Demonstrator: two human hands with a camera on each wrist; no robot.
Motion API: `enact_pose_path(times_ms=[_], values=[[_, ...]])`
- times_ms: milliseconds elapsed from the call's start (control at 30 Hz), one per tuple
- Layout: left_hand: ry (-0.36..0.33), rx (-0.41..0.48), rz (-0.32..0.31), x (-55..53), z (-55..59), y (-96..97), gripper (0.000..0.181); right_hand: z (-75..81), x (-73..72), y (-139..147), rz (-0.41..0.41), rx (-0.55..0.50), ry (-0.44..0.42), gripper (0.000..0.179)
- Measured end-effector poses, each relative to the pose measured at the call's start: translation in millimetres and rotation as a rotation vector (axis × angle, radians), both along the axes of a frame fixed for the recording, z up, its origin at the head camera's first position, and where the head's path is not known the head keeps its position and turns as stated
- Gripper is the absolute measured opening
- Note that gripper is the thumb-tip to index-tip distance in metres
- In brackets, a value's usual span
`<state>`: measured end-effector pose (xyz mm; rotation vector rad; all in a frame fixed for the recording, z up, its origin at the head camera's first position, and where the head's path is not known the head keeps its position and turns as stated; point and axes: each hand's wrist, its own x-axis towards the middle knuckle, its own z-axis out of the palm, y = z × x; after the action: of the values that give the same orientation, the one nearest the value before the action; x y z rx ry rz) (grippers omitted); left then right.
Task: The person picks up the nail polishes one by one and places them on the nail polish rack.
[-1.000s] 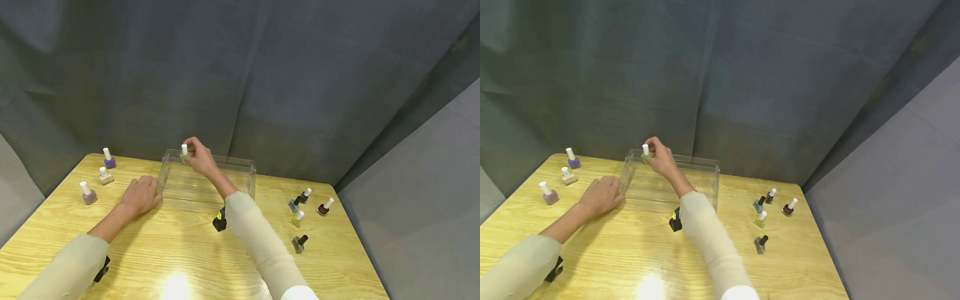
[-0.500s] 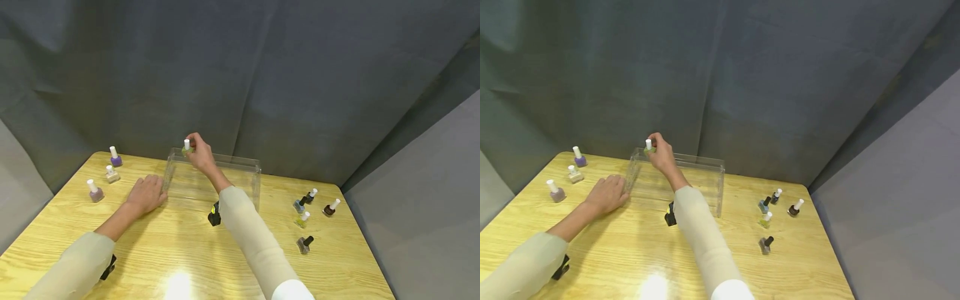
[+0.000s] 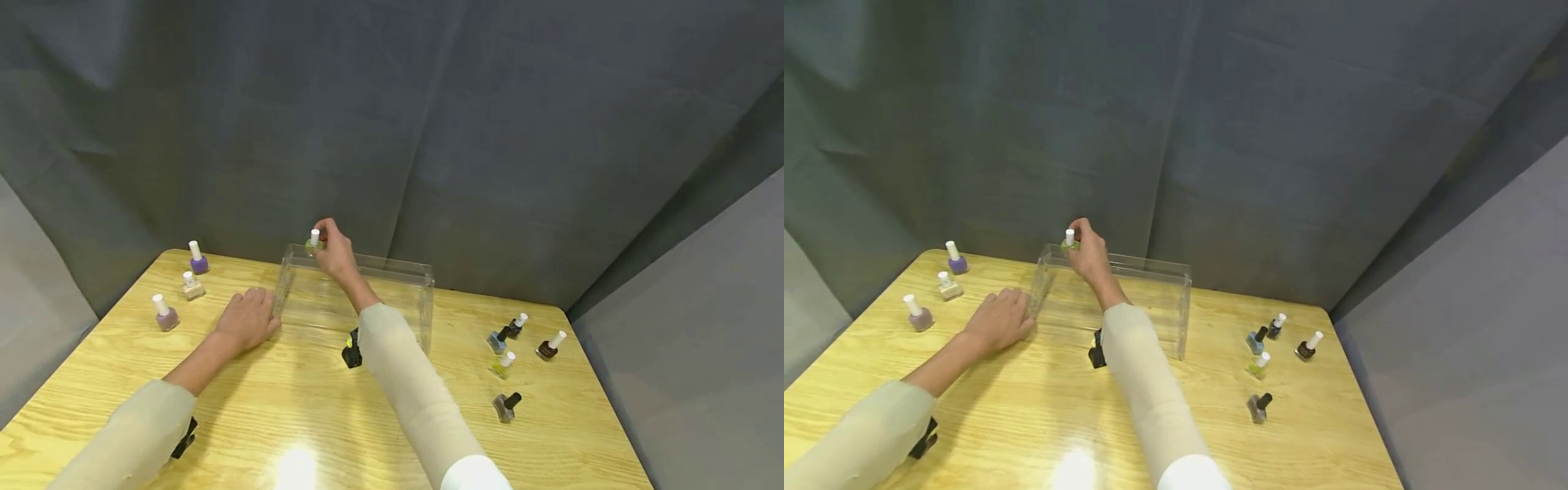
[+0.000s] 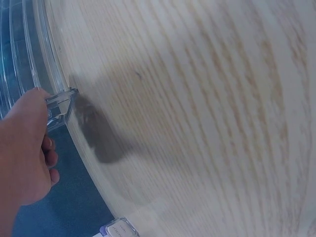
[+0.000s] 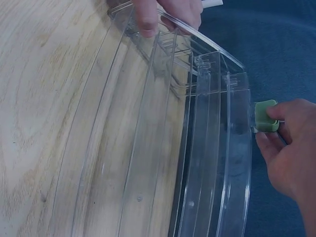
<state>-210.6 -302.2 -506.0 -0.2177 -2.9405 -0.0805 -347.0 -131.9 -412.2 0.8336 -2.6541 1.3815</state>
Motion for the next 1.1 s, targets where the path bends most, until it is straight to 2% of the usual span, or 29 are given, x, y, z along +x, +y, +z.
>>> enact_pose_path(times_ms=[200, 467, 600, 733, 933, 1100], values=[[-0.003, 0.003, 0.009, 1.0, -0.4, 1.8, 0.040, -6.9, 0.6, -2.0, 0.007, 0.018, 0.006, 0.039], [-0.015, -0.015, 0.025, 6.1, 8.6, 5.7, 0.032, -13.1, 3.5, -7.7, 0.018, 0.063, 0.022, 0.040], [-0.002, -0.016, 0.029, 8.4, 9.0, 5.9, 0.030, -13.3, 5.8, -10.2, 0.042, 0.116, 0.032, 0.040], [0.015, -0.021, 0.021, 7.3, 7.3, 5.0, 0.029, -12.5, 7.4, -11.1, 0.043, 0.162, 0.050, 0.039], [-0.009, -0.022, 0.012, 1.6, 7.0, 8.2, 0.032, -13.5, 4.4, -8.0, 0.039, 0.196, 0.051, 0.039], [-0.025, -0.034, 0.018, -0.1, 4.3, 7.4, 0.034, -13.6, 2.2, -7.9, 0.057, 0.220, 0.030, 0.049]])
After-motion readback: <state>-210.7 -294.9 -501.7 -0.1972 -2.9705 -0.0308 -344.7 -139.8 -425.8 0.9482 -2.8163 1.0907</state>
